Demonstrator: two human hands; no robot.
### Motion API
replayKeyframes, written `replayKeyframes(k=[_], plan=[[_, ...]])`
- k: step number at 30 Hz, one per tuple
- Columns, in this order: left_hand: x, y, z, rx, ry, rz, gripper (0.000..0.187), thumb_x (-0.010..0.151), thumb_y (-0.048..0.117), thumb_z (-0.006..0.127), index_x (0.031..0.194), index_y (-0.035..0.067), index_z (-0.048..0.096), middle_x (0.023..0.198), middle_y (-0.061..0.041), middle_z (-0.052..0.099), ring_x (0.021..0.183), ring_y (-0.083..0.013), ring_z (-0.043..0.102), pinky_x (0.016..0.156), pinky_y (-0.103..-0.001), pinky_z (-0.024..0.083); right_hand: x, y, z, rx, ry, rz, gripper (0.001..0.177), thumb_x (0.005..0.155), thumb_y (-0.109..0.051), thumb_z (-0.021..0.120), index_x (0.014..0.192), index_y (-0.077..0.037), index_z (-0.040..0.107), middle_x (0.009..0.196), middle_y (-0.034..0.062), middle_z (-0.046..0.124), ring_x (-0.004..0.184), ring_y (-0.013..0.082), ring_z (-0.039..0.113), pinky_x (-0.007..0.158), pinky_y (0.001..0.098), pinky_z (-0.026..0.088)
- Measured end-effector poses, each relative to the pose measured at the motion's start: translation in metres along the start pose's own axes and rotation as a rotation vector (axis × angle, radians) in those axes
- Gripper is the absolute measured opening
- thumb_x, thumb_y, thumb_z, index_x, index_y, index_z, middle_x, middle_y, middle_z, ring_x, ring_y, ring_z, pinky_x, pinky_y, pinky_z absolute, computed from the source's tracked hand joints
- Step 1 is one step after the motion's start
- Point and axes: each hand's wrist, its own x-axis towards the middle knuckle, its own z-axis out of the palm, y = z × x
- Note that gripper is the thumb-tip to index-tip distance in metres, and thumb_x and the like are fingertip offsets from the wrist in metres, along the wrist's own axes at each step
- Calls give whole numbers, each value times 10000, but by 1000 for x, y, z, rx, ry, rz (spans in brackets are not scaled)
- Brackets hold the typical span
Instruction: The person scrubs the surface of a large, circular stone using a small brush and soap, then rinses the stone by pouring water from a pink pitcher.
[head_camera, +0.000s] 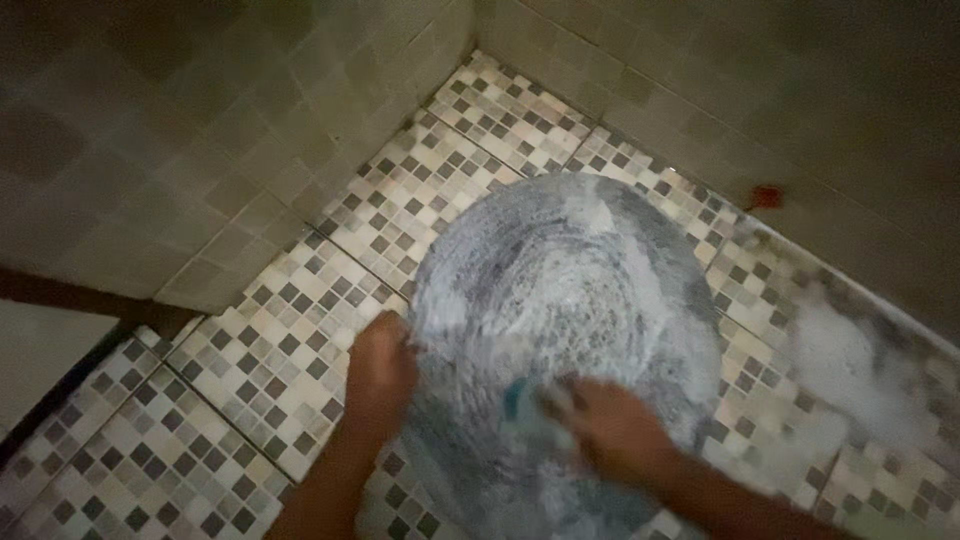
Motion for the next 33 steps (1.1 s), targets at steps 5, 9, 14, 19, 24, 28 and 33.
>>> replayKeyframes(k=[5,9,14,19,24,28,33], plan=[[21,-3,-6,24,11,96,162,823,-133,512,890,-30,617,844,-201,691,799,-371,714,679,-499,539,15,59,-80,57,162,746,535,910,-410,669,1402,-209,613,1142,169,692,878,292,674,741,477,603],[49,2,-6,217,201,379,103,807,-13,704,872,-47,632,884,-277,671,835,-451,671,709,-512,519,-21,47,-63,-18,111,704,687,864,-421,708,1431,-80,526,1144,215,667,832,311,688,739,472,613],[52,19,-9,381,107,191,246,808,84,780,949,-55,634,978,-283,671,935,-441,668,810,-492,523,-64,-37,10,-41,394,-23,676,787,-371,767,1393,-125,595,1210,286,692,1009,377,698,851,479,576],[-12,49,26,447,-2,321,761,730,218,840,1391,-11,541,1428,-250,519,1349,-386,483,1170,-510,362,-37,-28,-22,488,-280,643,545,951,-488,683,1364,-137,627,1015,203,711,877,332,662,755,470,574],[-59,45,53,579,-316,341,1184,722,589,877,1534,-16,265,1671,-305,62,1496,-488,34,1164,-673,100,-16,57,-77,186,128,986,669,868,-424,747,1431,-139,524,1063,161,693,826,288,688,755,481,578],[-67,51,55,759,-482,271,1249,644,652,870,1605,204,211,1695,-183,-10,1551,-473,-59,1179,-707,69,-43,72,-64,-49,236,821,735,838,-364,789,1459,-107,491,1128,230,666,817,320,682,674,468,606],[-66,53,52,816,-432,354,1185,663,606,894,1588,239,251,1676,-187,40,1532,-493,-8,1182,-698,97,-98,-3,24,147,309,450,707,732,-394,851,1328,-96,614,1173,234,708,976,356,704,842,481,579]])
